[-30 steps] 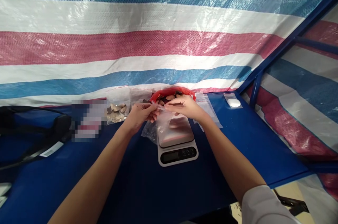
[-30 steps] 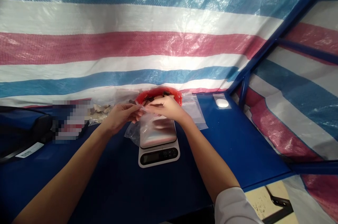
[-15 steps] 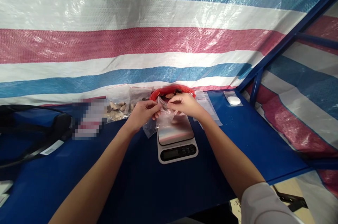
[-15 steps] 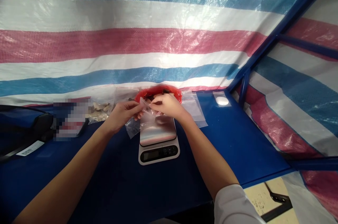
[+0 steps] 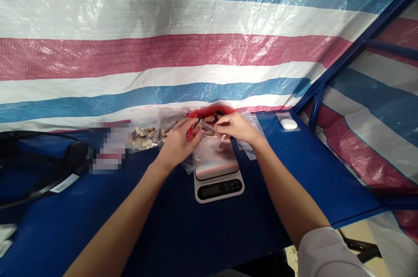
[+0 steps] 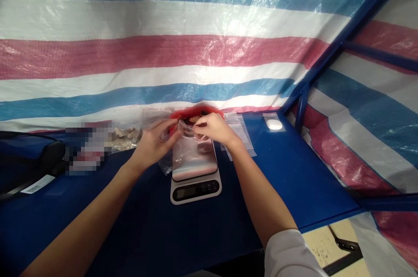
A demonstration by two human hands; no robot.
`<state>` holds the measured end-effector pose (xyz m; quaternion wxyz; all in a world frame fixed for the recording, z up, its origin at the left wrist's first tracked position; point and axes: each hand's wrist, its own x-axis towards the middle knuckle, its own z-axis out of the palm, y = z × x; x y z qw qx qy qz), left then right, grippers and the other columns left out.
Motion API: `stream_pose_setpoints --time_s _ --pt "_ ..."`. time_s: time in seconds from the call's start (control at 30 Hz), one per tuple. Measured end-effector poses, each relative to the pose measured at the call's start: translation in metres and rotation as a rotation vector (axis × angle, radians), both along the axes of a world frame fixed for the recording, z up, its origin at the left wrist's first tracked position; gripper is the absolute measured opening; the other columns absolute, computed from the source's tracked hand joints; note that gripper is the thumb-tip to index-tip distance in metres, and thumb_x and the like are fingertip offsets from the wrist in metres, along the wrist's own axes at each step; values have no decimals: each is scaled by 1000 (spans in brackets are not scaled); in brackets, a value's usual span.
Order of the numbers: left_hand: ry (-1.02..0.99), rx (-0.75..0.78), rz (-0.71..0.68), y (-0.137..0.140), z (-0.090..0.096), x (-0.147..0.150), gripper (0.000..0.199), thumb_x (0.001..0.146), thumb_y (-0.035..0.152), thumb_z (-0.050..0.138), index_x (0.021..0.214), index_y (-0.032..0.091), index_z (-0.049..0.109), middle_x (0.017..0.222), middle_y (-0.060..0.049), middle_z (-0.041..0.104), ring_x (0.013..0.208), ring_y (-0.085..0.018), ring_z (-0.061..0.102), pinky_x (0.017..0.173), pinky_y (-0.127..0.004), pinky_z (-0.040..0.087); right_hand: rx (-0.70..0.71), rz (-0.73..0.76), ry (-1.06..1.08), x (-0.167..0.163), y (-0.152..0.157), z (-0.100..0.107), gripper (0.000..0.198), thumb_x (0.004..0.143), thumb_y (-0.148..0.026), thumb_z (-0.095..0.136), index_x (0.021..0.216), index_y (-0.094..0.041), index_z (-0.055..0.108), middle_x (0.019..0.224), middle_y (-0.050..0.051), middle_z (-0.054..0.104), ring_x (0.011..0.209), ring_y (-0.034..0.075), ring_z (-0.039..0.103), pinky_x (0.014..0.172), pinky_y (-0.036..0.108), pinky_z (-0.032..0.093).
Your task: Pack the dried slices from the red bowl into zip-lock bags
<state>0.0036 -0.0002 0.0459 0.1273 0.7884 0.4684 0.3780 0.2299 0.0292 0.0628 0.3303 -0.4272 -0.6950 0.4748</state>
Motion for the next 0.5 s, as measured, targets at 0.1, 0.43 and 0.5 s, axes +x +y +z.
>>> stream_pose_setpoints --time_s 0.1,0.43,0.5 --pt "16 -21 18 -3 -11 8 63 93 57 59 139 16 58 143 -18 61 134 -33 57 114 -48 46 -13 -20 22 -1 -1 2 17 78 -30 73 66 -17 74 77 5 75 60 14 68 51 23 57" --pt "73 -48 65 -9 -37 25 119 71 68 81 160 17 23 156 -24 45 144 -42 44 115 -59 41 -5 10 41 -5 3 0 22 75 -36 78 67 -16 73 80 5 73 67 15 68 55 24 59" --pt "64 -52 83 -10 -37 27 121 69 68 82 161 18 21 157 -24 44 145 -43 42 116 -59 40 -5 9 33 -6 3 0 22 76 -36 77 67 -16 74 76 4 71 64 15 68 56 24 59"
